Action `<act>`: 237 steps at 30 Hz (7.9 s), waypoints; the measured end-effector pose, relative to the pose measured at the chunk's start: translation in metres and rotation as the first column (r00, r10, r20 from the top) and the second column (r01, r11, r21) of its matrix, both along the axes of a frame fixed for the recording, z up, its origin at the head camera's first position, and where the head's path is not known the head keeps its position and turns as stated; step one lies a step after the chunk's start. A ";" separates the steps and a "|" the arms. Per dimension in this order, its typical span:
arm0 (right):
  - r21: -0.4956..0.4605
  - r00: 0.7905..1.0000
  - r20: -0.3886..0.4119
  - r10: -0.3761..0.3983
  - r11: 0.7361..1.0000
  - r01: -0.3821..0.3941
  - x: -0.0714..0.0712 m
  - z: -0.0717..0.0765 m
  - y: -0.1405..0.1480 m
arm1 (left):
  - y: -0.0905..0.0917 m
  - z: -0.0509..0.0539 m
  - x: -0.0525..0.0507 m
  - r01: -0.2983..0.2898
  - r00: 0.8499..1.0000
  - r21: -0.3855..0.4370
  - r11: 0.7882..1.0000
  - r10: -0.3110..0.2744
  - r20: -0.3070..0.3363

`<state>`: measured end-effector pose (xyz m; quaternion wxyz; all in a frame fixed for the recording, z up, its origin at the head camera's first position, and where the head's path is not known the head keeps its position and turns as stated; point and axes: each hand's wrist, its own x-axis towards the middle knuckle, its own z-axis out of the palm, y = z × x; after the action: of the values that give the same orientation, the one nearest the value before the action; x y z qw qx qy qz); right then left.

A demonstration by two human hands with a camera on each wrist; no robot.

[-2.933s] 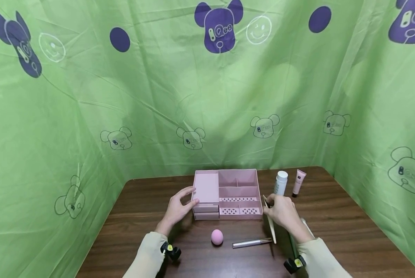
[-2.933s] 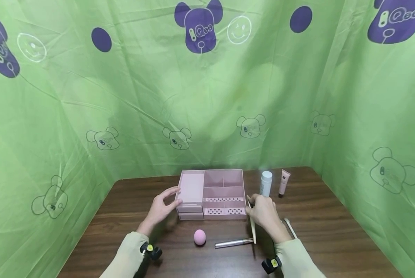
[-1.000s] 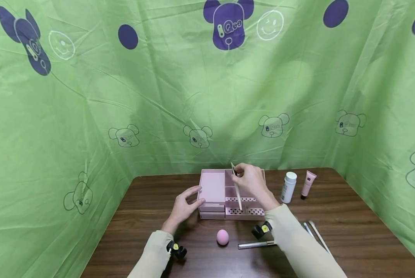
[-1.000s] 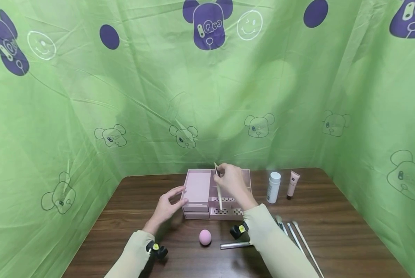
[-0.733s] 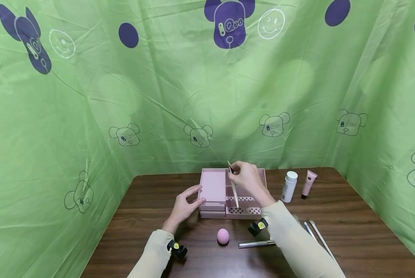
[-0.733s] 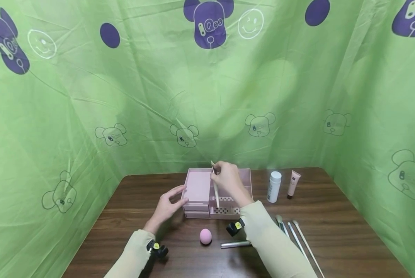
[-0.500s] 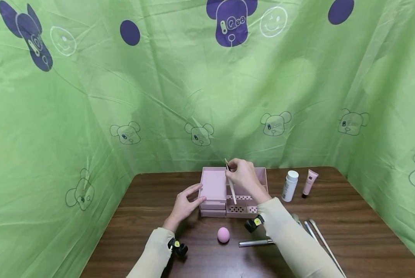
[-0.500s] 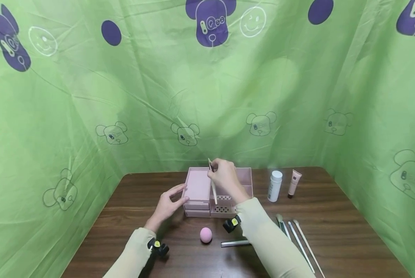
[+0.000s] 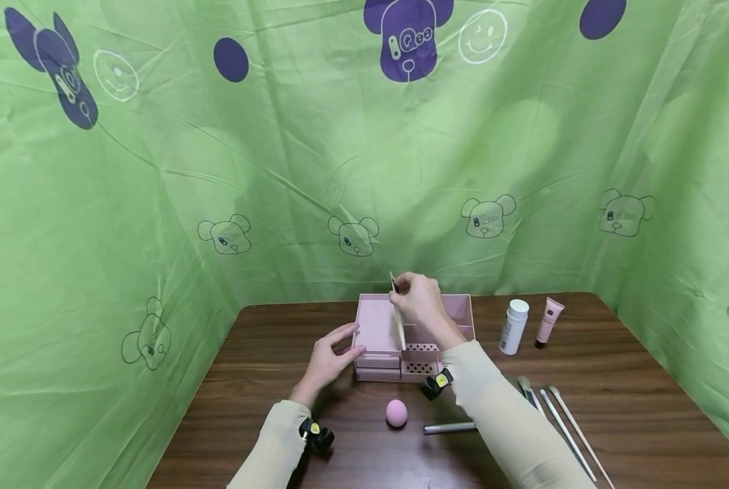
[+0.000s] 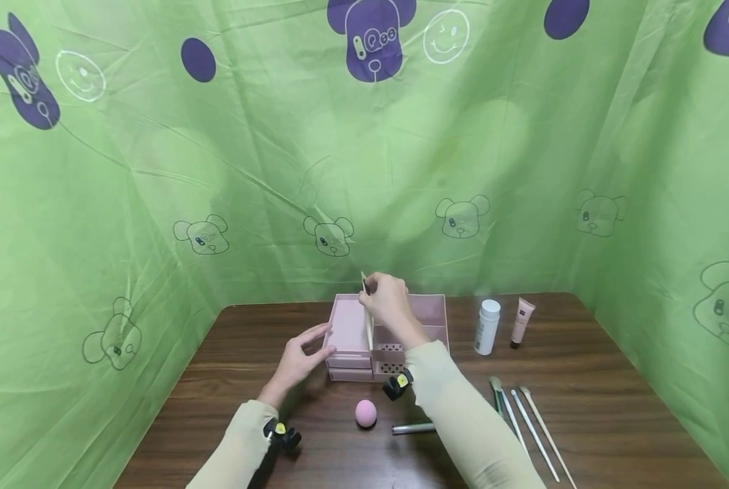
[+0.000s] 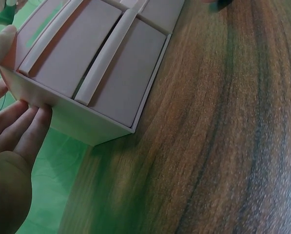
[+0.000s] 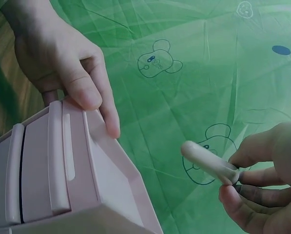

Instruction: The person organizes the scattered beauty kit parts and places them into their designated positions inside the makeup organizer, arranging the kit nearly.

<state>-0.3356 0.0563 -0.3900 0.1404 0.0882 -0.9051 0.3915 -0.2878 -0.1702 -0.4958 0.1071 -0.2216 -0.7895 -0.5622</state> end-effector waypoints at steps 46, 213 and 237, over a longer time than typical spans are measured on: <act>-0.064 0.997 0.071 -0.010 0.998 0.014 -0.035 -0.029 -0.049 | -0.001 0.003 0.001 0.005 1.000 -0.010 1.000 -0.005 0.029; -0.044 0.977 -0.162 -0.139 0.990 0.134 0.060 -0.075 0.128 | 0.002 -0.001 0.002 -0.100 0.994 -0.074 0.992 0.096 -0.061; 0.025 0.978 -0.111 -0.176 0.983 0.180 0.072 -0.101 0.153 | 0.001 -0.002 0.001 -0.065 0.997 -0.059 0.996 0.062 -0.055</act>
<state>-0.2640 0.2090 -0.4912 0.2223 0.0304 -0.9071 0.3563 -0.2871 -0.1696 -0.4977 0.1391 -0.2146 -0.8097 -0.5283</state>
